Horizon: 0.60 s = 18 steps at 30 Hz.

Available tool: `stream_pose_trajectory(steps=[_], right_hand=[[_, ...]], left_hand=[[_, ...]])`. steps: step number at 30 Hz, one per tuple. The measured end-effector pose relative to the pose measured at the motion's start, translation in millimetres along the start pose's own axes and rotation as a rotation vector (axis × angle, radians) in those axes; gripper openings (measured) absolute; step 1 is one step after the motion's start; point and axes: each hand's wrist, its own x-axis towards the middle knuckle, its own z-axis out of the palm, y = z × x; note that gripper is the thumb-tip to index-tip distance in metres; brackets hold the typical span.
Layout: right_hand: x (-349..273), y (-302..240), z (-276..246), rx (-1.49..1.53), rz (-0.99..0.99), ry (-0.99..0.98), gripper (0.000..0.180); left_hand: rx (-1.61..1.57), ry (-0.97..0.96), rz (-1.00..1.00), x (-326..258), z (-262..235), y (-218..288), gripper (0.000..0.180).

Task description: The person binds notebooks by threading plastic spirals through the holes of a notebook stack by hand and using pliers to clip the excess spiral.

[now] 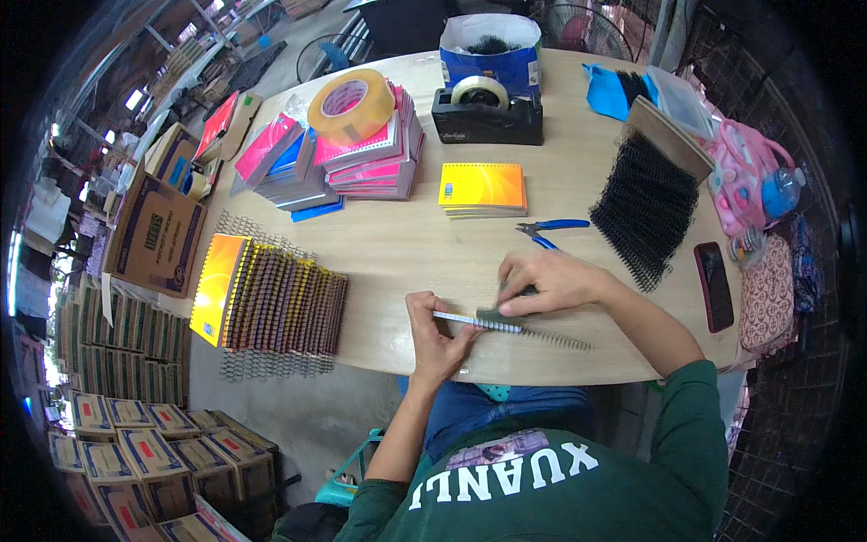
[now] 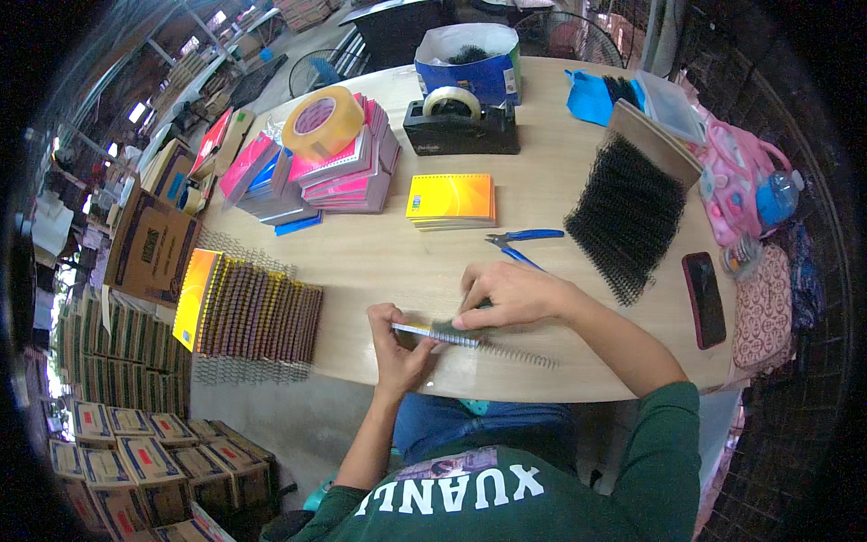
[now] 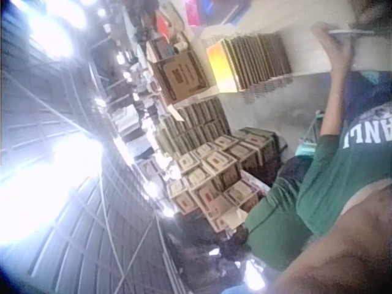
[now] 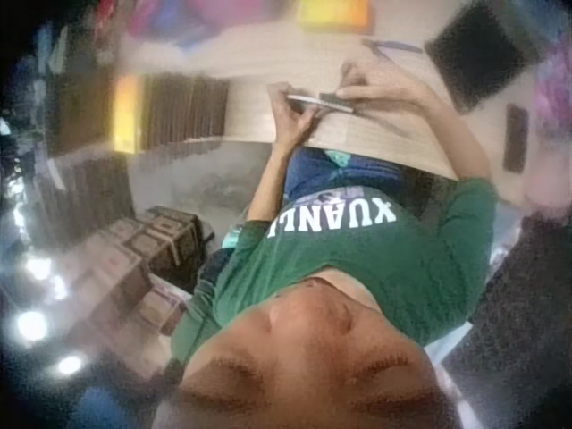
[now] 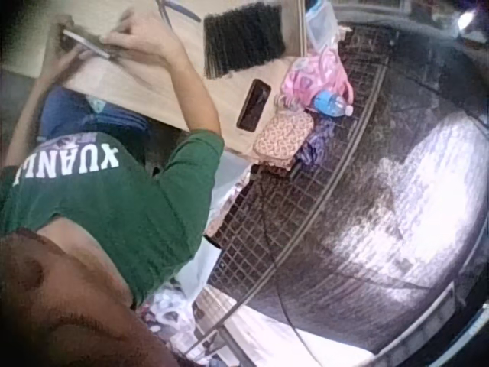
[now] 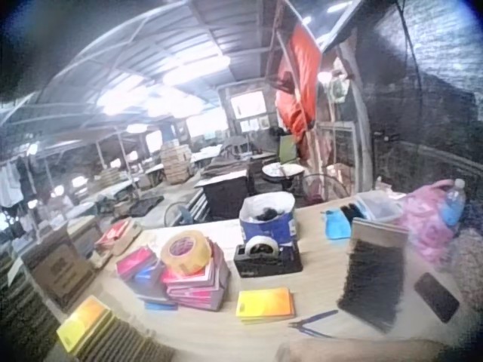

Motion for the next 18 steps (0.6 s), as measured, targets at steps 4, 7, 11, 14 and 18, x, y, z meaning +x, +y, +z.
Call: stream_pose_trajectory(steps=[4,7,11,14,18], right_hand=[[11,11,-2,0.008,-0.153,0.012,0.046],[16,15,0,0.19,-0.233,-0.009,0.042],[22,3,1,0.093,-0.13,-0.019,0.045],[26,-3,-3,-0.073,0.01,0.154,0.039],[32,1,5,0.125,-0.135,-0.005,0.039]], left_hand=[[-0.047,-0.006,-0.016,1,5,2,0.062],[-0.086,-0.029,-0.029,2,7,3,0.061],[-0.151,-0.037,-0.067,-3,9,-6,0.059],[-0.583,0.032,-0.188,1,1,-11,0.055],[-0.804,-0.008,-0.334,3,-20,-29,0.053]])
